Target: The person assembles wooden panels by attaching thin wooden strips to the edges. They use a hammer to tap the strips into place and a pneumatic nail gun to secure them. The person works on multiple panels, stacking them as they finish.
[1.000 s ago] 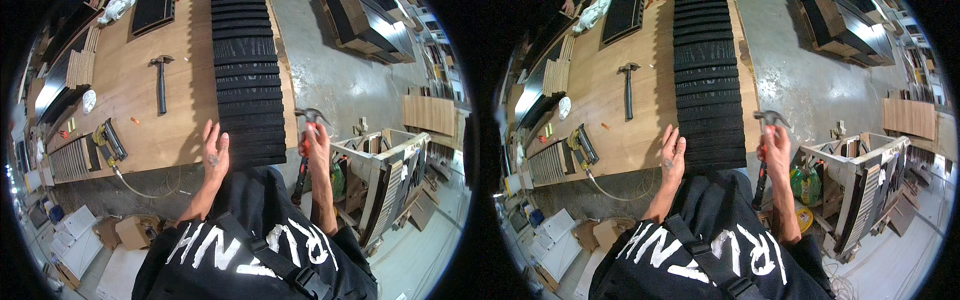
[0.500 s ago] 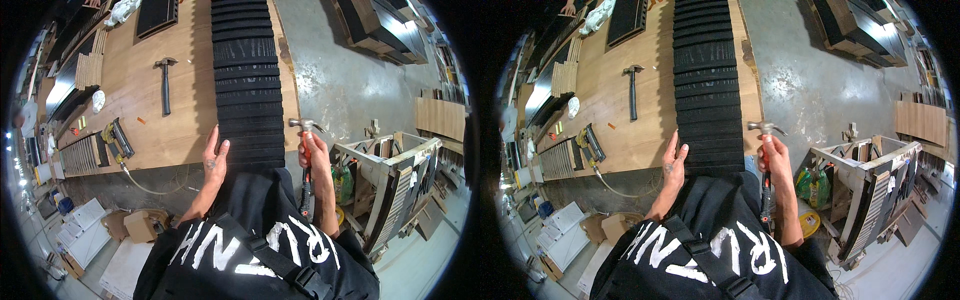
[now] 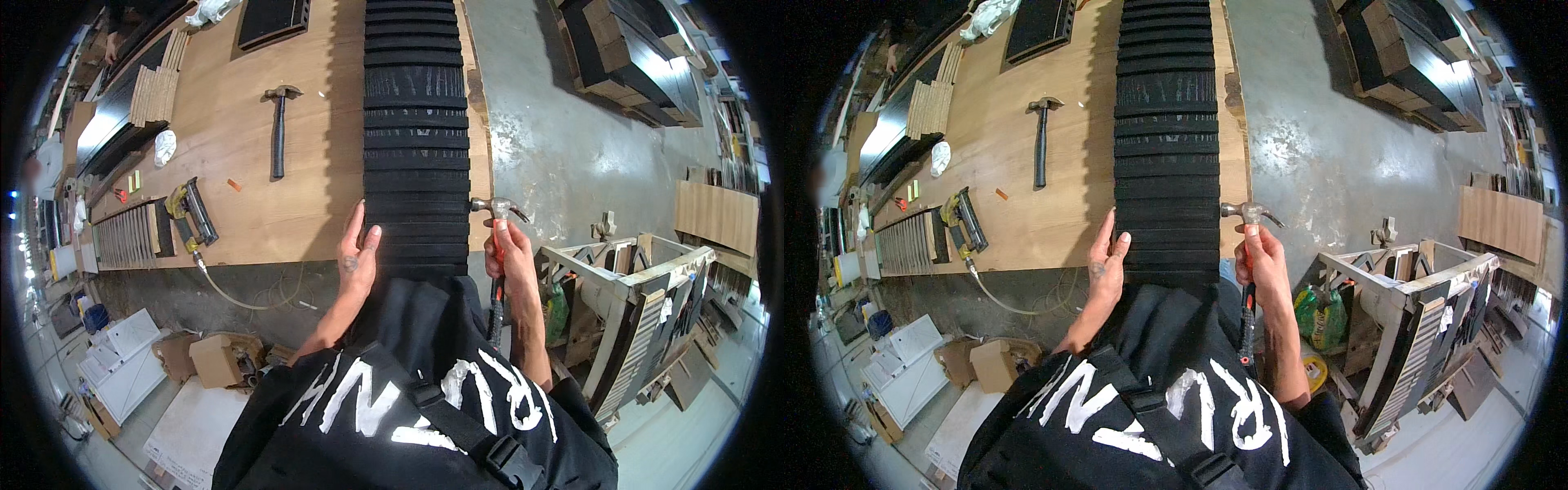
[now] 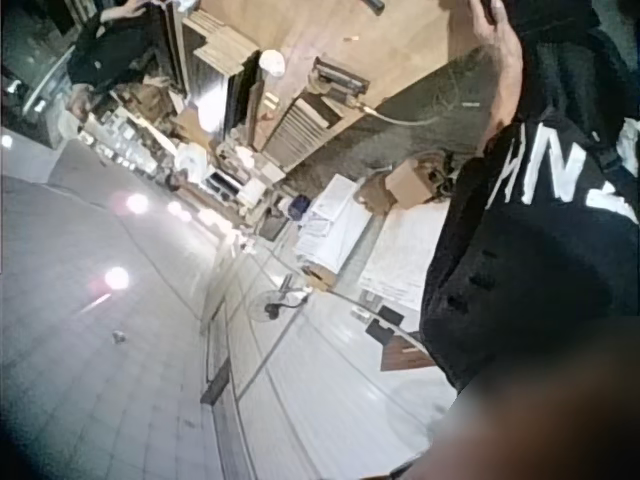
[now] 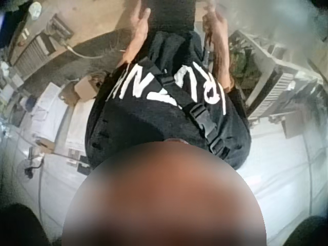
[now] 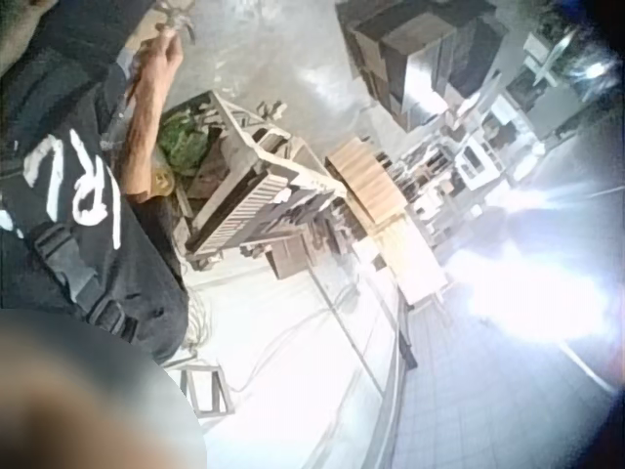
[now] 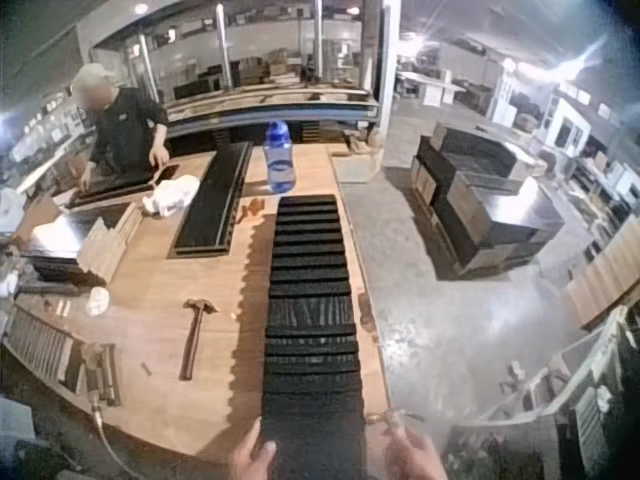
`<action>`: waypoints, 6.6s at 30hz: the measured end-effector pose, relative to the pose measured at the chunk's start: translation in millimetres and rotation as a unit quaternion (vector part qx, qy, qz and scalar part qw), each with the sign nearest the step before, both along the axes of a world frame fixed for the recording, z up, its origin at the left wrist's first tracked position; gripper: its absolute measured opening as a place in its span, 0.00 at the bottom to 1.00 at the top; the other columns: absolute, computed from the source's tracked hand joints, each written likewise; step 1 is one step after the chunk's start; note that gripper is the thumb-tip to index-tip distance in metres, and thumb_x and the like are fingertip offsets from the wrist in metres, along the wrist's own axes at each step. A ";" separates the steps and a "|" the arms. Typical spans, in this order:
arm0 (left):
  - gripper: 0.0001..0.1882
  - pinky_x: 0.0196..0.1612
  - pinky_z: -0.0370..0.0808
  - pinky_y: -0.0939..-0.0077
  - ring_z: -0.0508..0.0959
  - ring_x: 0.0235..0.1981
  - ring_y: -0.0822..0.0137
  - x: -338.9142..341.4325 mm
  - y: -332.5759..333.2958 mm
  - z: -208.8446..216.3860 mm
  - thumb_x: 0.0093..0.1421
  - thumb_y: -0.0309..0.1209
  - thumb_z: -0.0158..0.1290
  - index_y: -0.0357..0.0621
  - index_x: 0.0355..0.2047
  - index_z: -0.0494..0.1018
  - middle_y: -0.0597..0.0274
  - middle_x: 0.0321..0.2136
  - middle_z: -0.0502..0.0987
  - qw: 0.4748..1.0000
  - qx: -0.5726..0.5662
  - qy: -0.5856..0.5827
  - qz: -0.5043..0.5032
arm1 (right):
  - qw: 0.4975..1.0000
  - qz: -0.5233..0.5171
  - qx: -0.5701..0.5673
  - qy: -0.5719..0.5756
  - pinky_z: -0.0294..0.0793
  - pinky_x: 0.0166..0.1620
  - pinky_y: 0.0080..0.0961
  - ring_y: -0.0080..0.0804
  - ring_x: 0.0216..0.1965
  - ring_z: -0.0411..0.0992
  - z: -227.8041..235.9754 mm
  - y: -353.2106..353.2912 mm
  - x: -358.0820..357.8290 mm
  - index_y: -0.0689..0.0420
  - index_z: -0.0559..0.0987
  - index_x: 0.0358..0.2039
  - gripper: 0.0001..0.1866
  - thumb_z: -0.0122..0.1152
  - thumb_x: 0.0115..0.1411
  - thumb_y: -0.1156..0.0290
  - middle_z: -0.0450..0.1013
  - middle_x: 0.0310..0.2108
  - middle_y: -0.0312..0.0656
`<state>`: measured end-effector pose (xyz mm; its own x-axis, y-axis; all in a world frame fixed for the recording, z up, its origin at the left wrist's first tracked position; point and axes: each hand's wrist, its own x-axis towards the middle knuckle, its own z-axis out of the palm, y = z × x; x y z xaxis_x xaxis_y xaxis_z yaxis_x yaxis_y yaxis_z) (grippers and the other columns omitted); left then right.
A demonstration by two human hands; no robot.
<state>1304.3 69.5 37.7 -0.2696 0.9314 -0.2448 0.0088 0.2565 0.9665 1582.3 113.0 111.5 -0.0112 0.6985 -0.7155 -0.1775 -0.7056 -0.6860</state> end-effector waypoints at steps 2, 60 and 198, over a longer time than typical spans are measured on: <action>0.28 0.69 0.61 0.67 0.63 0.69 0.56 -1.4 0.3 1.0 0.69 0.31 0.54 0.34 0.67 0.63 0.45 0.68 0.64 1.000 -0.009 0.018 -0.003 | 1.000 -0.002 0.000 0.011 0.53 0.18 0.20 0.19 0.14 0.60 1.7 4.6 0.3 0.59 0.75 0.49 0.20 0.54 0.73 0.53 0.65 0.20 0.32; 0.27 0.66 0.65 0.71 0.67 0.67 0.61 3.7 79.0 12.6 0.67 0.27 0.57 0.31 0.64 0.66 0.49 0.68 0.65 0.996 -0.026 -0.029 0.086 | 0.996 -0.011 -0.026 0.083 0.50 0.16 0.21 0.19 0.13 0.54 -12.2 78.1 -4.2 0.56 0.70 0.47 0.21 0.45 0.76 0.50 0.62 0.19 0.34; 0.25 0.70 0.60 0.70 0.67 0.68 0.60 -14.4 183.6 -14.2 0.67 0.28 0.56 0.33 0.63 0.69 0.48 0.65 0.69 0.997 0.025 0.041 0.063 | 0.995 -0.013 0.097 0.001 0.62 0.19 0.18 0.18 0.17 0.62 -33.1 176.4 -14.6 0.60 0.75 0.42 0.15 0.57 0.70 0.60 0.69 0.23 0.35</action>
